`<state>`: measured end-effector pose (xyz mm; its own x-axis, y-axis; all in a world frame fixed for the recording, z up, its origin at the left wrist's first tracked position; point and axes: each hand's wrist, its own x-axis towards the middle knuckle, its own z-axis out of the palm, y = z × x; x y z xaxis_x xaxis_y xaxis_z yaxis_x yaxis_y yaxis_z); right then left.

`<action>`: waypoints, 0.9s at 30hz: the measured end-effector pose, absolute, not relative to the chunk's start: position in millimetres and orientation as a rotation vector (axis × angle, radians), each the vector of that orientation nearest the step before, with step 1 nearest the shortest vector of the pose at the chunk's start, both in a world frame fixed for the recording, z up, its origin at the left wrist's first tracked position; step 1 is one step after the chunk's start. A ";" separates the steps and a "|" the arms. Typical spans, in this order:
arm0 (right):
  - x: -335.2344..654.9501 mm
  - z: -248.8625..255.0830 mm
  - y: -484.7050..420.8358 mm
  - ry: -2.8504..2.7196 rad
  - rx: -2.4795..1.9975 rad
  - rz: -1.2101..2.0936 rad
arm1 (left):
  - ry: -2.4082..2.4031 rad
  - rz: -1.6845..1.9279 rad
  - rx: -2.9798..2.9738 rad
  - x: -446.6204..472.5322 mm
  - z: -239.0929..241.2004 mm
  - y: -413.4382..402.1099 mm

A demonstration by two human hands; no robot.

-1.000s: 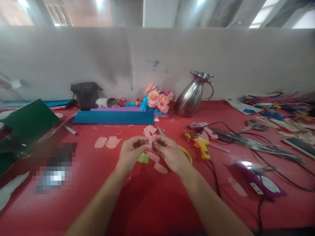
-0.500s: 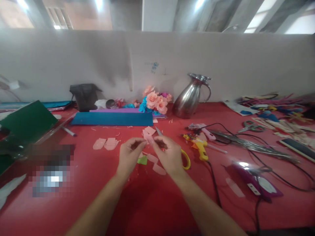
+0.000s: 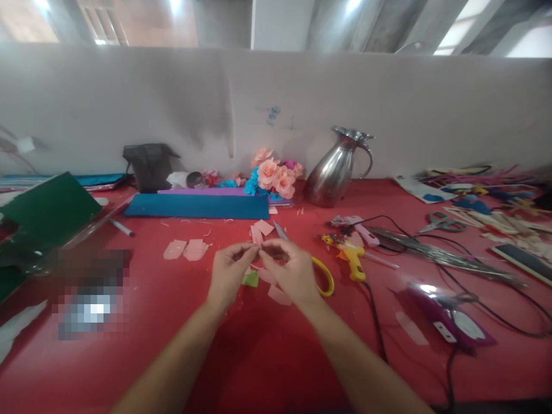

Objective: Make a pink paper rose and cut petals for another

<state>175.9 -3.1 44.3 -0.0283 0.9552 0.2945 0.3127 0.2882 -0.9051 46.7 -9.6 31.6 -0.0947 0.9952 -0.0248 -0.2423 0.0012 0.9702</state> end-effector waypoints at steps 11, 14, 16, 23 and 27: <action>177.5 50.3 -2.3 -1.448 -1.295 0.932 | 1.152 1.347 1.007 48.3 30.1 -9.1; 177.5 50.7 -2.1 -1.453 -1.301 0.932 | 1.167 1.345 1.005 47.9 30.5 -9.4; 177.4 51.0 -2.1 -1.441 -1.303 0.951 | 1.161 1.341 1.000 47.7 30.8 -9.3; 178.7 49.9 -0.3 -1.420 -1.317 0.997 | 1.128 1.345 0.967 46.6 34.3 -9.4; 178.9 51.5 -0.3 -1.433 -1.341 0.985 | 1.112 1.349 0.965 46.4 34.3 -9.0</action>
